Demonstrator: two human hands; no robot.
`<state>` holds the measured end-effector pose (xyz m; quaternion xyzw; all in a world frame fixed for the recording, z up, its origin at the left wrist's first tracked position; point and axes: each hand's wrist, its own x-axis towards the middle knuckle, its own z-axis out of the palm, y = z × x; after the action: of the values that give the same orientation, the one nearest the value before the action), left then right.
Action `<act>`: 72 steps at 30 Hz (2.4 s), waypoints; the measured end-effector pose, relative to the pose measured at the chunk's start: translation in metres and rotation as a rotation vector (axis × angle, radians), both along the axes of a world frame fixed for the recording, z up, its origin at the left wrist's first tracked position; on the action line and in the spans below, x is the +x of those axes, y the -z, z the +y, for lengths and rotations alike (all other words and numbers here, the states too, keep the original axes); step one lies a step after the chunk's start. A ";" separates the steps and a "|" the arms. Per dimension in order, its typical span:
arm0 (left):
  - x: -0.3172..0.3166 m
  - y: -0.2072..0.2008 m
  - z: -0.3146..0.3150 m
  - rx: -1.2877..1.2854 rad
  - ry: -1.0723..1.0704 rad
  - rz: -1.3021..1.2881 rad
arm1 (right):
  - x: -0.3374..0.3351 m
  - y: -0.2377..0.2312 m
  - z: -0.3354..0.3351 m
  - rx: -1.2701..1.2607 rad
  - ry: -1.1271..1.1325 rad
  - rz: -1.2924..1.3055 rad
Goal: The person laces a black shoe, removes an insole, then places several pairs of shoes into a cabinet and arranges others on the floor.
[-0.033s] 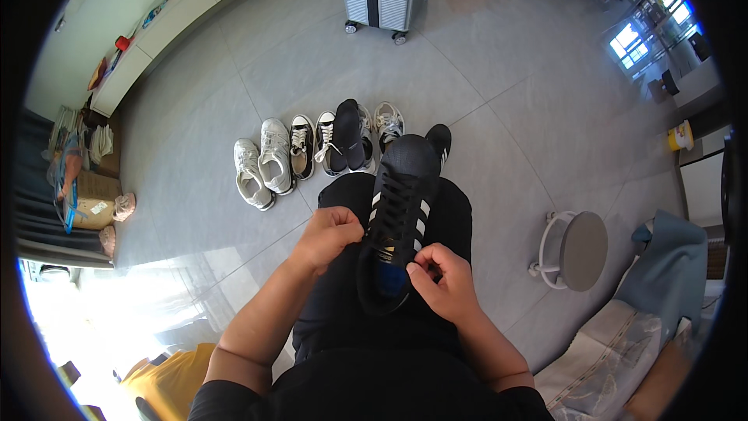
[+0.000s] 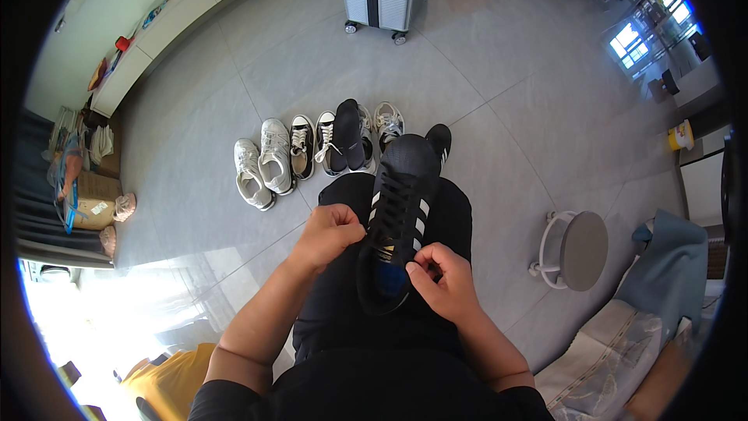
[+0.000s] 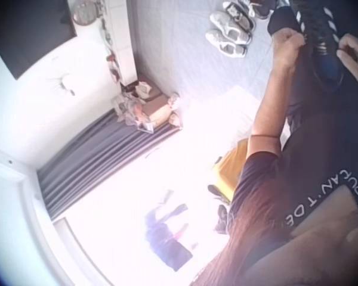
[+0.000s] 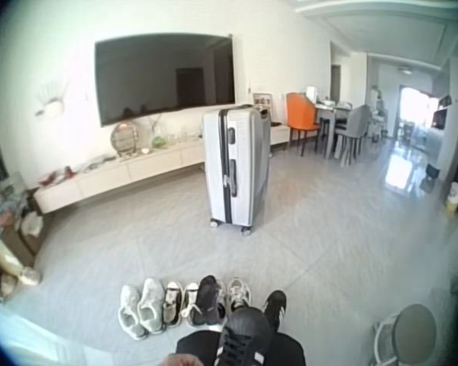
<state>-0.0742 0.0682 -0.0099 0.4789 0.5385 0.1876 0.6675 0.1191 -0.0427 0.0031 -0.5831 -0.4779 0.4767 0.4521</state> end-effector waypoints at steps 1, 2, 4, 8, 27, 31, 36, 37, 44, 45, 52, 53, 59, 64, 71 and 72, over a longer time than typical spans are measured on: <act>0.000 0.000 0.002 0.092 0.042 0.080 | 0.001 -0.002 0.002 0.015 0.003 -0.036; 0.001 -0.002 0.003 0.094 0.041 0.059 | 0.004 -0.004 0.003 0.033 0.007 -0.068; 0.004 -0.009 0.005 0.098 0.040 0.017 | 0.010 -0.005 0.005 0.064 -0.001 -0.106; 0.006 -0.026 0.008 0.006 0.067 0.111 | 0.018 -0.004 0.009 0.119 -0.017 -0.167; -0.001 -0.014 -0.011 1.034 0.224 0.118 | 0.012 0.001 0.013 0.572 0.035 -0.621; -0.003 -0.015 0.002 1.067 0.302 0.059 | 0.009 -0.008 0.015 0.583 0.031 -0.556; -0.002 -0.004 0.005 1.104 0.296 -0.035 | -0.009 -0.019 0.029 0.664 -0.072 -0.811; -0.002 0.000 0.004 1.077 0.283 -0.053 | -0.015 -0.020 0.033 0.666 -0.072 -0.870; -0.006 0.014 0.020 0.736 0.372 -0.298 | -0.024 -0.012 0.041 0.561 -0.067 -0.798; -0.006 0.014 0.023 0.630 0.410 -0.324 | -0.023 -0.014 0.041 0.519 -0.067 -0.750; 0.000 0.016 0.034 0.666 0.522 -0.258 | -0.019 -0.008 0.040 0.358 -0.008 -0.402; 0.002 0.016 0.033 0.644 0.449 -0.271 | -0.017 -0.008 0.039 0.328 0.000 -0.361; 0.001 0.014 0.014 0.535 0.116 -0.337 | -0.011 -0.005 0.034 0.229 0.023 -0.163; 0.005 0.011 -0.003 0.710 0.082 -0.202 | -0.010 -0.005 0.034 0.241 0.012 -0.131; 0.017 0.020 -0.014 0.517 -0.016 -0.020 | -0.011 0.000 0.032 0.260 0.045 -0.125; 0.018 0.022 -0.015 0.508 -0.032 -0.020 | -0.010 0.001 0.031 0.269 0.048 -0.128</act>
<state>-0.0565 0.0533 -0.0316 0.6210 0.4749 0.3321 0.5277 0.1087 -0.0115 0.0023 -0.5578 -0.5512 0.3594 0.5058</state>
